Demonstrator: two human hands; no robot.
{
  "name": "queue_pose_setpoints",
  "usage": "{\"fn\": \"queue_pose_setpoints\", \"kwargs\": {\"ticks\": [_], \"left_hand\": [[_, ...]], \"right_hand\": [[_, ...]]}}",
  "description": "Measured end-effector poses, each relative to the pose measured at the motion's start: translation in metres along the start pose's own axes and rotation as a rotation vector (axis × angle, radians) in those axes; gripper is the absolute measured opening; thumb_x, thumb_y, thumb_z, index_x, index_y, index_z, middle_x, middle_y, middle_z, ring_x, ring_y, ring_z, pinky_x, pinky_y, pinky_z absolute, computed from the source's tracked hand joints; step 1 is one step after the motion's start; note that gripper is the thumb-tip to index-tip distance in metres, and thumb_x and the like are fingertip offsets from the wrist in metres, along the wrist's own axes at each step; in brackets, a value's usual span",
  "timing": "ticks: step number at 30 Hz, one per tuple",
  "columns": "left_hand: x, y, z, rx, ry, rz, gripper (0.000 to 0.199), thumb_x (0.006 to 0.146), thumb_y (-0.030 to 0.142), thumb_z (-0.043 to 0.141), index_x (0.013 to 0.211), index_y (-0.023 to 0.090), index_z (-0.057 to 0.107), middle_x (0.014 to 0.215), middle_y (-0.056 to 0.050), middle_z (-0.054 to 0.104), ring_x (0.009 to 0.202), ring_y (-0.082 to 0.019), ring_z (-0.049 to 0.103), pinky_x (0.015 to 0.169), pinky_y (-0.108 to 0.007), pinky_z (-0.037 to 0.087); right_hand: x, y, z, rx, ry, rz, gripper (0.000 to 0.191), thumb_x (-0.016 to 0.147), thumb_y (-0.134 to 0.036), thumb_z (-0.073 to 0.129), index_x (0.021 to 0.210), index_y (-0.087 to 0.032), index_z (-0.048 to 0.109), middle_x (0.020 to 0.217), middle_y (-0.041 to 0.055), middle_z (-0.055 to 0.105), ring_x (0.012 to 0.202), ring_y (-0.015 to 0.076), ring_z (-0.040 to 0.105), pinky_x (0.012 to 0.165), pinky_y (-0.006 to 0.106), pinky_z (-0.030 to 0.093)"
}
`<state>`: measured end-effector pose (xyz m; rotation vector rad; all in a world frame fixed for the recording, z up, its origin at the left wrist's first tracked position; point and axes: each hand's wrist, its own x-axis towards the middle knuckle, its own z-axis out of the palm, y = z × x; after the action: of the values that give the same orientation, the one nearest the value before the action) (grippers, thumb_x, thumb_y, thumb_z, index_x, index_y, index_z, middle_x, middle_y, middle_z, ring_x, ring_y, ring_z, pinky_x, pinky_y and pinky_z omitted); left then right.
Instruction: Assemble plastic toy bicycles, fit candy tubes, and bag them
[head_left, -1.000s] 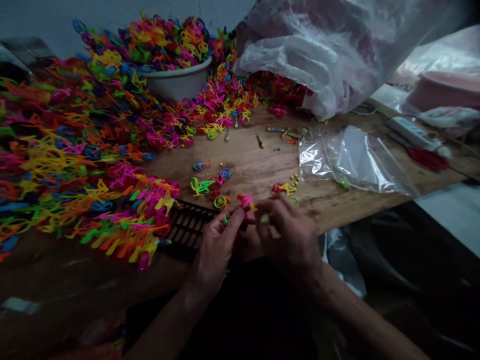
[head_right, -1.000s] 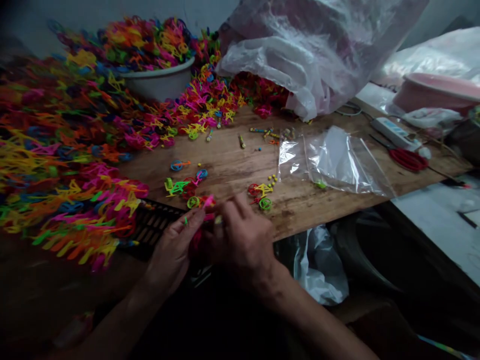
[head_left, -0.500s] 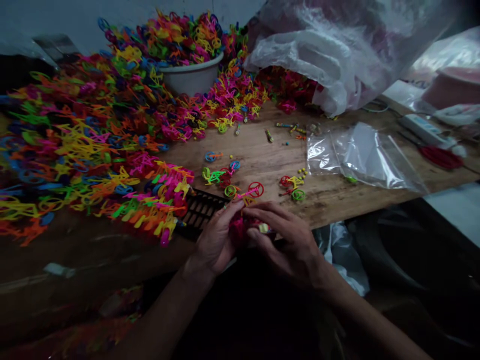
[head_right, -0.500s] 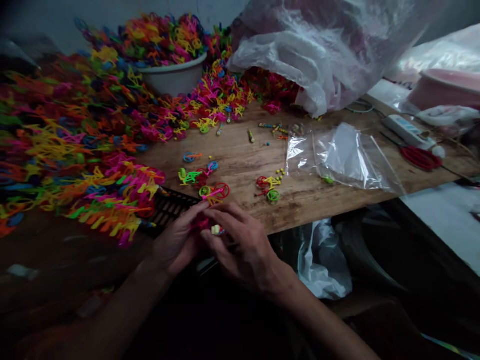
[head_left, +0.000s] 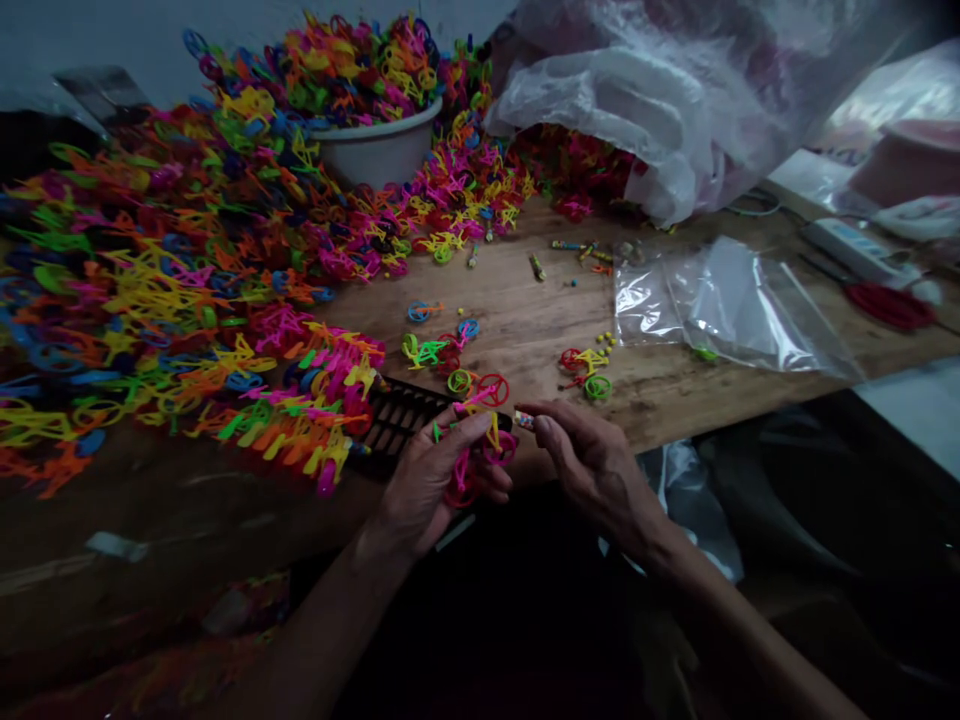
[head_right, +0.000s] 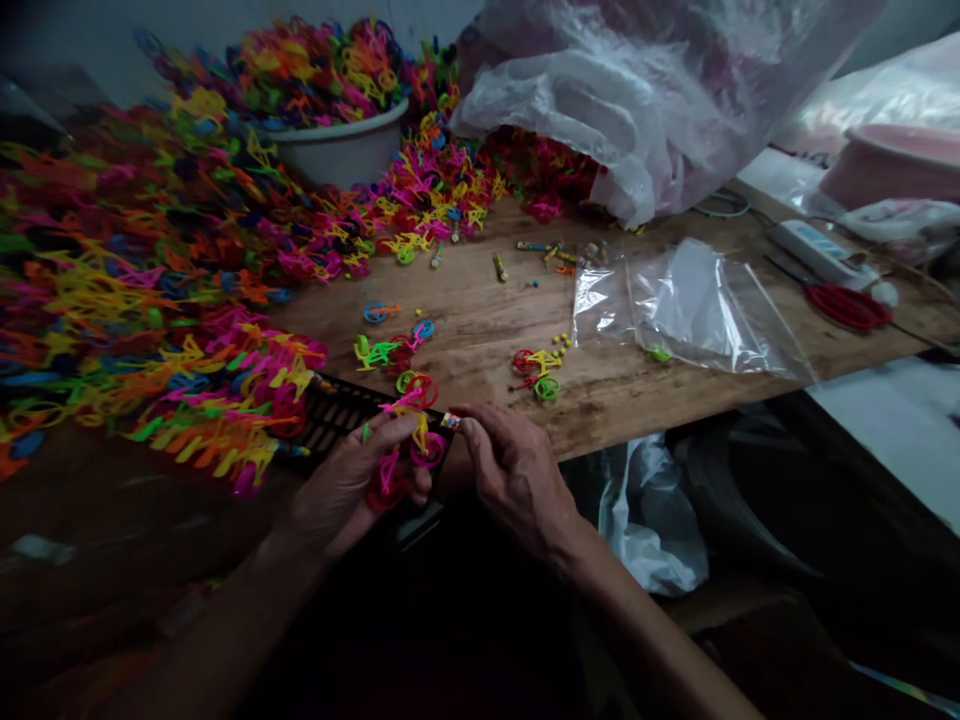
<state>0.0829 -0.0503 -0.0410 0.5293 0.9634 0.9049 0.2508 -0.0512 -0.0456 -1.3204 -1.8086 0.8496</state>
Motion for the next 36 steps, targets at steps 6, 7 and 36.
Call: {"fn": "queue_pose_setpoints", "kwargs": {"ticks": [6, 7, 36], "left_hand": [[0.002, 0.002, 0.000, -0.015, -0.035, -0.026, 0.019, 0.088, 0.025, 0.051, 0.104, 0.016, 0.049, 0.065, 0.001, 0.062, 0.046, -0.012, 0.059, 0.040, -0.022, 0.050], [0.002, 0.001, 0.000, -0.016, -0.049, -0.032, 0.019, 0.088, 0.025, 0.051, 0.104, 0.016, 0.049, 0.065, 0.001, 0.061, 0.046, -0.012, 0.059, 0.040, -0.022, 0.050], [-0.003, -0.008, 0.006, 0.231, -0.020, -0.012, 0.014, 0.087, 0.029, 0.053, 0.084, 0.017, 0.047, 0.056, 0.005, 0.054, 0.038, -0.007, 0.049, 0.035, -0.017, 0.041]], "right_hand": [[0.006, 0.003, 0.004, 0.191, 0.027, 0.013, 0.016, 0.089, -0.028, 0.052, 0.096, -0.019, 0.063, 0.089, 0.0022, 0.066, 0.080, 0.0128, 0.061, 0.073, 0.022, 0.046], [0.006, 0.005, 0.005, 0.233, 0.018, 0.024, 0.016, 0.089, -0.029, 0.052, 0.095, -0.019, 0.063, 0.089, 0.0020, 0.066, 0.080, 0.0128, 0.061, 0.072, 0.022, 0.047], [-0.002, 0.013, -0.001, 0.142, -0.170, -0.087, 0.010, 0.091, -0.022, 0.046, 0.089, -0.015, 0.054, 0.077, 0.0020, 0.058, 0.066, 0.0107, 0.051, 0.062, 0.024, 0.042]]}}
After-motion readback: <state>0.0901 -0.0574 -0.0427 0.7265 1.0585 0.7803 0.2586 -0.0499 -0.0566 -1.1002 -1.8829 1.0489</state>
